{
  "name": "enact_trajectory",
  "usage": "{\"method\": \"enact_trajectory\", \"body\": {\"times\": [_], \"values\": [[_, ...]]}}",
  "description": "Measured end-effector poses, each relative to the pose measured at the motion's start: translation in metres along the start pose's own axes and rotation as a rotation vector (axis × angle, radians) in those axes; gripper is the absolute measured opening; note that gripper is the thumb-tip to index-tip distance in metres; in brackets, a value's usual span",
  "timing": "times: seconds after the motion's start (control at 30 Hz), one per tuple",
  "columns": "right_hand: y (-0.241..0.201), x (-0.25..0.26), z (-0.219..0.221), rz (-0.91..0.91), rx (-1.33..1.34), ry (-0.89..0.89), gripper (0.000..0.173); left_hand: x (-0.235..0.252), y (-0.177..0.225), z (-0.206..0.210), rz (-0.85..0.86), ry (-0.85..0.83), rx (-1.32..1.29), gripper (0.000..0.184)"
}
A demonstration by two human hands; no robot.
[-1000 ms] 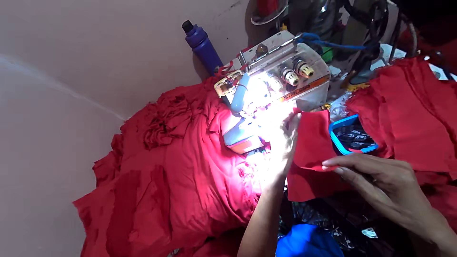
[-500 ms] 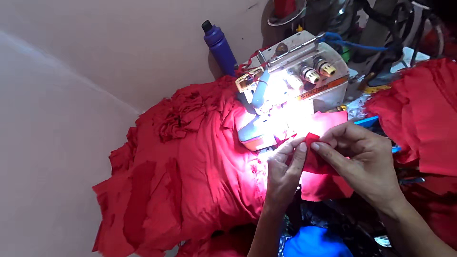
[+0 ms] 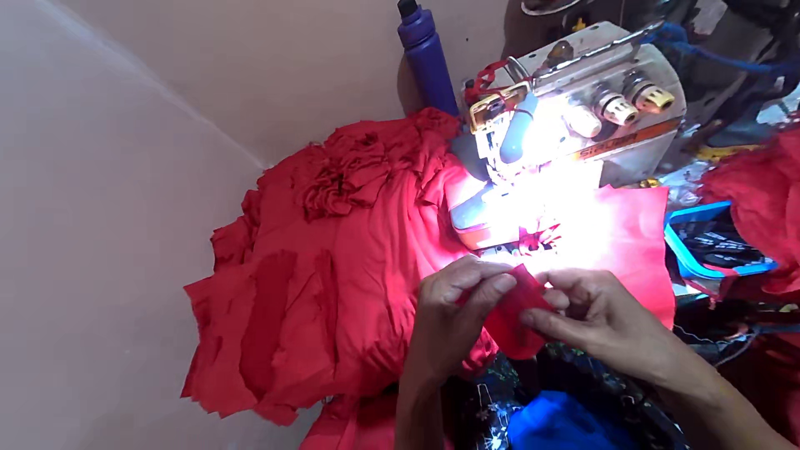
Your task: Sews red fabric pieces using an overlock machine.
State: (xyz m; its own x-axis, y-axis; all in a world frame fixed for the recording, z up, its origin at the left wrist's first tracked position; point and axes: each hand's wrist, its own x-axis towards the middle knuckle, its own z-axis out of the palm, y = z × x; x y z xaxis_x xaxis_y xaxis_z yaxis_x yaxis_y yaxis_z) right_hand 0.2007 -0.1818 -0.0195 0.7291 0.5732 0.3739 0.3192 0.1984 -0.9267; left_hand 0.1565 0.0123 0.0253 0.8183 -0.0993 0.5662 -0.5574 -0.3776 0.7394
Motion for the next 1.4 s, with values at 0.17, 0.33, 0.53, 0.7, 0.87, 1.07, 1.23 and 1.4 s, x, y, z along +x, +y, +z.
{"method": "enact_trajectory", "body": {"times": [0.17,0.33,0.53,0.7,0.87,1.07,1.23,1.4], "values": [[0.001,-0.002,0.007,0.053,-0.035,0.014,0.018,-0.006,-0.007,-0.007,0.006,0.055,-0.024,0.015],[0.024,0.002,0.008,0.054,-0.275,0.125,0.019,-0.001,-0.012,0.000,0.087,0.119,0.100,0.014],[0.050,-0.003,-0.015,0.198,-0.507,0.235,0.025,0.007,-0.008,-0.013,0.097,0.270,0.177,0.016],[0.026,-0.003,-0.023,0.253,-0.243,0.102,0.055,0.013,-0.007,-0.027,0.057,0.149,0.188,0.012],[0.004,0.002,-0.019,0.041,-0.738,0.189,0.055,0.010,-0.007,-0.028,0.135,0.000,0.151,0.016],[0.005,0.018,0.008,-0.209,-0.341,0.027,0.040,0.016,-0.007,-0.025,0.138,-0.033,0.061,0.015],[0.028,0.029,0.016,0.014,-0.052,0.188,0.010,0.050,-0.042,-0.010,0.023,0.119,0.157,0.010],[0.044,0.053,0.006,0.286,-0.169,0.391,0.014,0.072,-0.091,0.018,-0.124,0.148,0.411,0.016]]}}
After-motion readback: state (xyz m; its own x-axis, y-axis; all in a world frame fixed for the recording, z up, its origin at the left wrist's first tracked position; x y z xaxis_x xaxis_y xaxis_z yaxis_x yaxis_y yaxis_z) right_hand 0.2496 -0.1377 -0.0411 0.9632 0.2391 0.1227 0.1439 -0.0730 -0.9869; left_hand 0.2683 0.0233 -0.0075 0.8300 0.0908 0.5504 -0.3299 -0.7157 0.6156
